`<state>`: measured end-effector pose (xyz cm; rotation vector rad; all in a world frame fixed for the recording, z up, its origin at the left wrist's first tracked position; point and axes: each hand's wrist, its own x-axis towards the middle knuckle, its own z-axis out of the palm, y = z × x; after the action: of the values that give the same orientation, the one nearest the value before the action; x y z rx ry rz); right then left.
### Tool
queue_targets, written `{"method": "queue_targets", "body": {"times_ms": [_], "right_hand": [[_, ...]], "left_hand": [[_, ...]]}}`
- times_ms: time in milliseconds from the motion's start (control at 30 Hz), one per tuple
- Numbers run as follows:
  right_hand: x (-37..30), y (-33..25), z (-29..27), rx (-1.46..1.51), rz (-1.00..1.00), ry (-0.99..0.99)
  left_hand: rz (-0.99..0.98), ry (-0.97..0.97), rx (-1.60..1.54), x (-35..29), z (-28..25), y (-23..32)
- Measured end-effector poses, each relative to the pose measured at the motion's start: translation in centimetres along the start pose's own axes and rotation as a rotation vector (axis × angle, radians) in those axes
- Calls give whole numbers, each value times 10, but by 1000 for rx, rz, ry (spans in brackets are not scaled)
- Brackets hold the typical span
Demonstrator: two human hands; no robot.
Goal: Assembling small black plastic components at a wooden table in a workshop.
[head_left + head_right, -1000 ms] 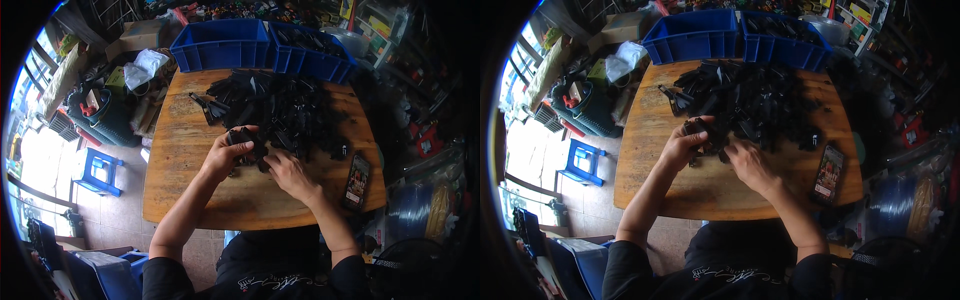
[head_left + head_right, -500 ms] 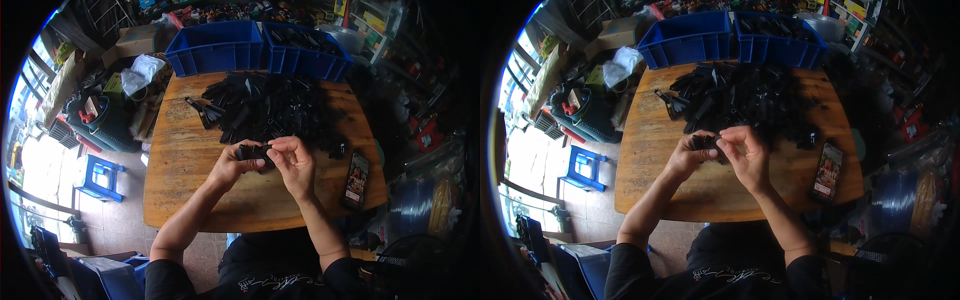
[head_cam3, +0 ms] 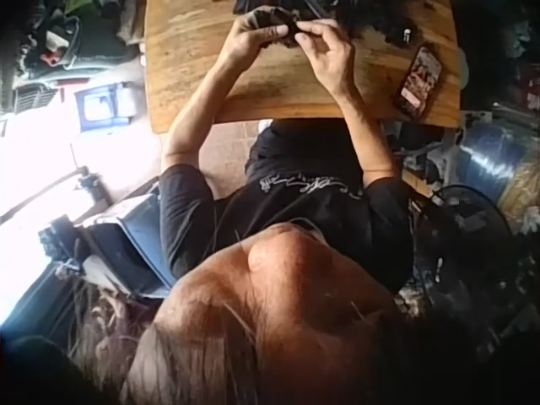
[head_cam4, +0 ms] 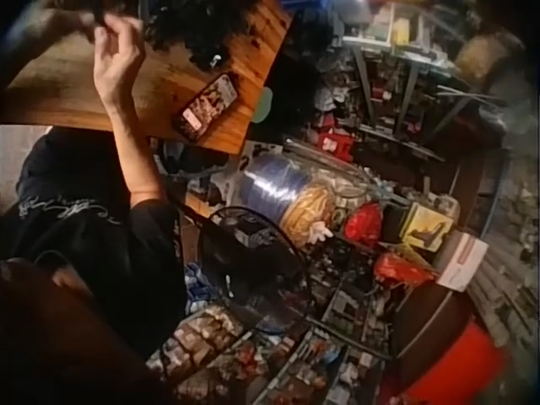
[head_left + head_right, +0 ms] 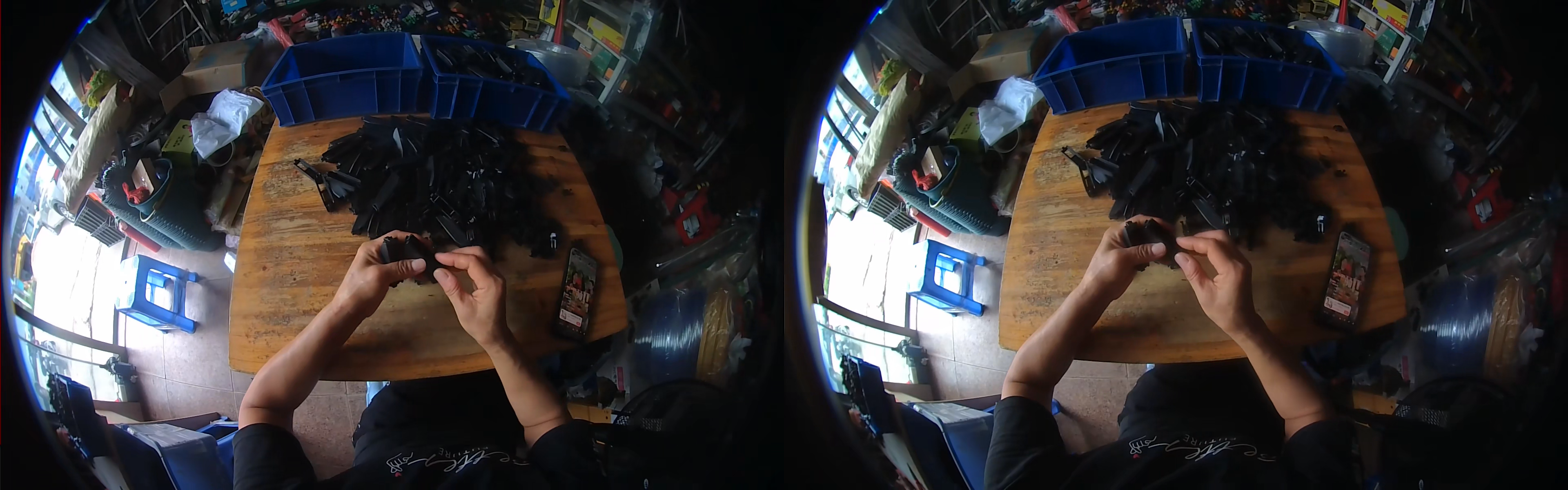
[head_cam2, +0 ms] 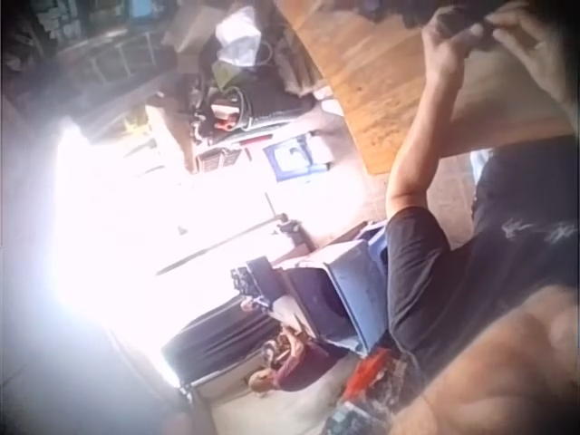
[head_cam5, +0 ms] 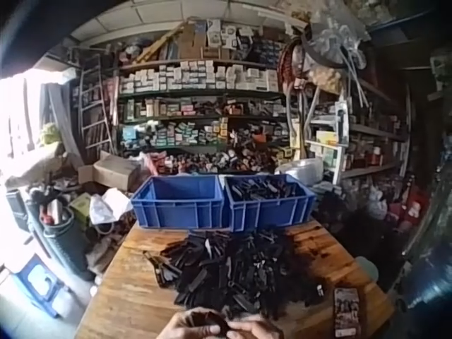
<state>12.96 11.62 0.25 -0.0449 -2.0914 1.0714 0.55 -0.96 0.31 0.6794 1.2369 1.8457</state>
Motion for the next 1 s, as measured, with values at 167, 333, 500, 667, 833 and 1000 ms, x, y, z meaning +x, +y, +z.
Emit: {"method": "queue_targets", "body": {"times_ms": [167,333,500,667,833,1000], "right_hand": [[-4,6,-7,408,429,-62],[4,6,-3,93,247,-178],[18,3,-1,133,226,-347],[72,43,-1,-527,-120,-231],[69,78,7,-824,-128,-187],[65,49,-8,-460,-211,-25]], "left_hand": [[-5,-4,26,-2,8,6],[-19,0,14,-5,12,4],[6,16,115,-5,9,3],[206,219,31,8,-2,11],[86,130,-296,8,-26,2],[29,175,-32,6,-7,9]]}}
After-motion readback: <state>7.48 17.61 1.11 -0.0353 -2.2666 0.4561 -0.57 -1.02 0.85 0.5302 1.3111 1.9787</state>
